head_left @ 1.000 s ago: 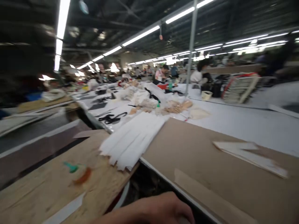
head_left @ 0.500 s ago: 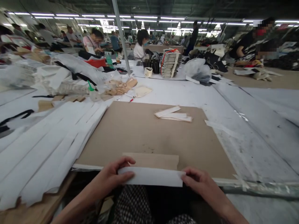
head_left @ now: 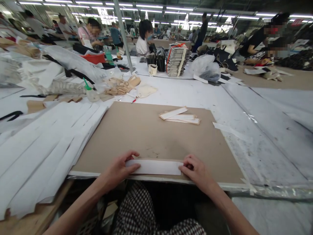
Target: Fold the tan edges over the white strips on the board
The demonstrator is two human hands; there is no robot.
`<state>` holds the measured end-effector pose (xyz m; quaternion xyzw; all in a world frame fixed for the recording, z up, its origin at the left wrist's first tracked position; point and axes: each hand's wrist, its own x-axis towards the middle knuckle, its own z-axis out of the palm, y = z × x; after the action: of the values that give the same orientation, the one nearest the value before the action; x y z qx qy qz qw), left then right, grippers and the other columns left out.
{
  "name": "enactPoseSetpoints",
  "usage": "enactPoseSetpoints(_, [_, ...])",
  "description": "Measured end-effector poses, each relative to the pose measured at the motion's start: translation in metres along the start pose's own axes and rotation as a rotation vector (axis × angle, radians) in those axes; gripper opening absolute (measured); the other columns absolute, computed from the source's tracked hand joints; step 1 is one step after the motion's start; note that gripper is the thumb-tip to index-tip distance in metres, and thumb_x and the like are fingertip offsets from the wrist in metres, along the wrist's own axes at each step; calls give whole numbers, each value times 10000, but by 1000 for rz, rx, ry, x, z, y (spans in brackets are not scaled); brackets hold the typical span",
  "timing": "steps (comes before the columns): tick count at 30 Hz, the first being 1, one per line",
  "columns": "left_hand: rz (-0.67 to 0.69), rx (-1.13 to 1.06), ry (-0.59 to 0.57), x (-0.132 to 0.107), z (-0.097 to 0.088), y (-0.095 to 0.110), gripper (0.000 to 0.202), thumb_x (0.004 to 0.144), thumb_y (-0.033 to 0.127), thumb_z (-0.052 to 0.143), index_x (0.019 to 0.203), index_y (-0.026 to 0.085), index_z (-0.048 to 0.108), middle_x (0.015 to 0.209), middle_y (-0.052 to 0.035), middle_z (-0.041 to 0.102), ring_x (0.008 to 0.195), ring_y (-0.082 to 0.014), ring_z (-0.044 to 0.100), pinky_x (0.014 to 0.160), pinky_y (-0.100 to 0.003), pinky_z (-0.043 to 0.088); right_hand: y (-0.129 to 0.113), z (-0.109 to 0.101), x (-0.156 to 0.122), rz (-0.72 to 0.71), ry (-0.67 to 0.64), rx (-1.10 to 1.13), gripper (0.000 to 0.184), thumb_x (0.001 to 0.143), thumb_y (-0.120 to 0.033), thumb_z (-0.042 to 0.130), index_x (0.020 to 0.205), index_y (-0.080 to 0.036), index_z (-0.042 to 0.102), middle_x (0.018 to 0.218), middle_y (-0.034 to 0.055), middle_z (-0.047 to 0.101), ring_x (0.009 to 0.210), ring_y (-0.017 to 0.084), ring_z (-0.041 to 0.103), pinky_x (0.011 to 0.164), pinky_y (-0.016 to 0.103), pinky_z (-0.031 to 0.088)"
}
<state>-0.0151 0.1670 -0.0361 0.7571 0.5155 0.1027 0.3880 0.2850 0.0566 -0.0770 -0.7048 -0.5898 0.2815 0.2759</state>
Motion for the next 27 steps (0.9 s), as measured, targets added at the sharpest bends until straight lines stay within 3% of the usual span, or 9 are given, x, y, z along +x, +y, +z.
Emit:
enactPoseSetpoints(19, [33,39,-20,1,0,-6,319,788,375,598,1058,208,637,881,2,666,793,-199,589,705,-280,395,0,8,-7,-26,53,-141,251,881,-457,546,736,-258,595,900,-3,604,780,163,605,690,273,450])
enactPoseSetpoints(27, [-21,-171,-19,-6,-12,-26,348,753,349,641,1052,173,611,678,54,514,623,-124,498,573,-224,374,25,17,-11,-90,69,-145,375,843,-635,517,770,-284,624,945,22,629,769,185,629,691,268,495])
